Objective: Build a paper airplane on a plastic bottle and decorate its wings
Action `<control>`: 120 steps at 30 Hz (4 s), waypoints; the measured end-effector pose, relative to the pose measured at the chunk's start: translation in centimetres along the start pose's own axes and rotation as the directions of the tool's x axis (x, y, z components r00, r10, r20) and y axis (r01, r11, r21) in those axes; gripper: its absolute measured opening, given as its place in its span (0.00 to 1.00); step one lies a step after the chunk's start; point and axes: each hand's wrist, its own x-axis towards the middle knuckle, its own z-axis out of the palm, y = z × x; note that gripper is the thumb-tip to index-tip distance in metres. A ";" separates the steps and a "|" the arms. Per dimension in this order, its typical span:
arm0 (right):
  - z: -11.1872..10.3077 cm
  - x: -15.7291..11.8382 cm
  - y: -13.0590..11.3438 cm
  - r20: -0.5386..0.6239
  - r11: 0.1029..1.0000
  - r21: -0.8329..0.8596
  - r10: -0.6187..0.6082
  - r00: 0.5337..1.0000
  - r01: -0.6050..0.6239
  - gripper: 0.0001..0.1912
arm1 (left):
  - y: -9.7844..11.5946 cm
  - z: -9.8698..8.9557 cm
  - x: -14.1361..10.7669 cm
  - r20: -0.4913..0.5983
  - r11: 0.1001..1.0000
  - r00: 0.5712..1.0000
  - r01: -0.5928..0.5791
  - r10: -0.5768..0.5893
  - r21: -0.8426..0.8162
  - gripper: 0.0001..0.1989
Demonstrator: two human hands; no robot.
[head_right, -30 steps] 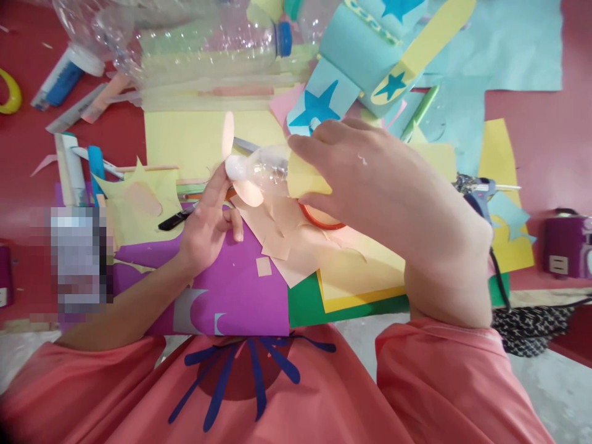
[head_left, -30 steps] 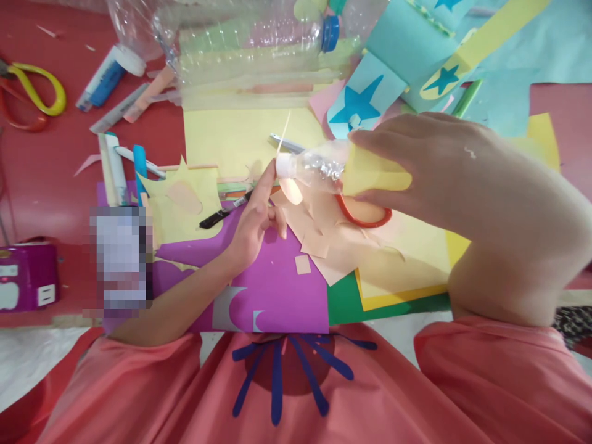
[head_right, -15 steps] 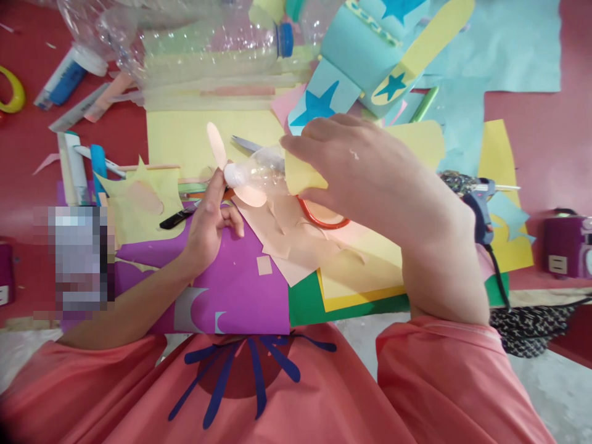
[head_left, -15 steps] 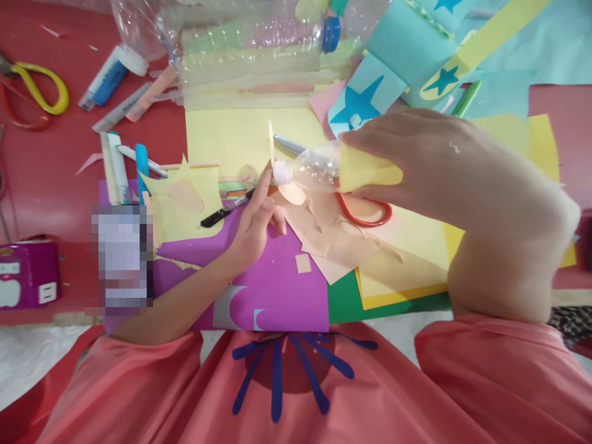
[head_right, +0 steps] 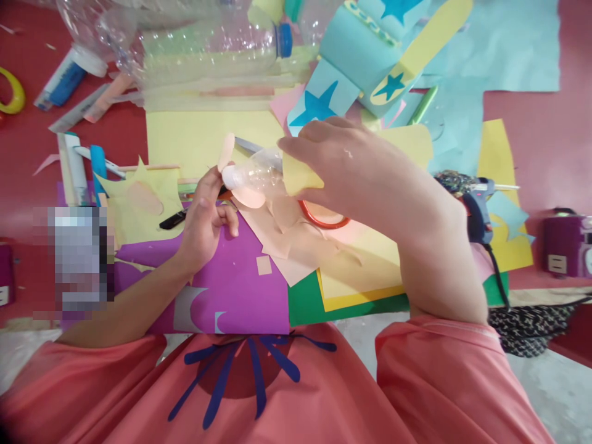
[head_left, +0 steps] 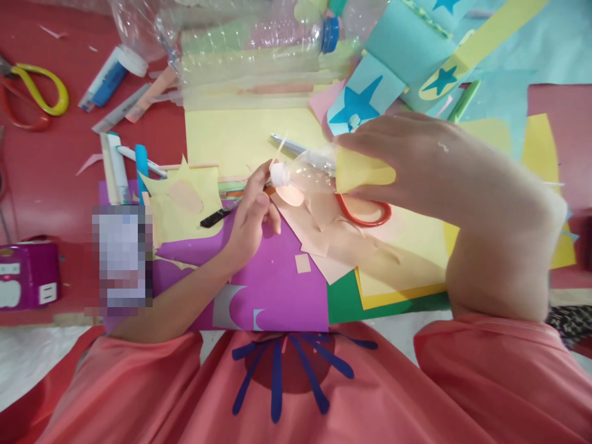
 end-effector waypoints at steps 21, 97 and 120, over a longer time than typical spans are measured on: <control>2.1 2.4 -0.2 -0.097 0.993 0.085 0.095 0.991 -0.087 0.34 | 0.8 0.1 -0.2 0.027 0.924 0.999 0.017 -0.029 0.382 0.36; 10.2 -2.2 -10.5 0.219 -0.234 0.951 0.039 0.975 -0.204 0.63 | 0.5 -3.1 2.5 -0.119 0.941 0.938 -0.334 0.325 -0.057 0.28; 9.0 -0.7 -6.9 0.258 -0.261 0.947 0.262 0.930 -0.189 0.61 | -1.2 -2.6 1.1 0.059 0.995 0.995 -0.073 0.077 -0.070 0.33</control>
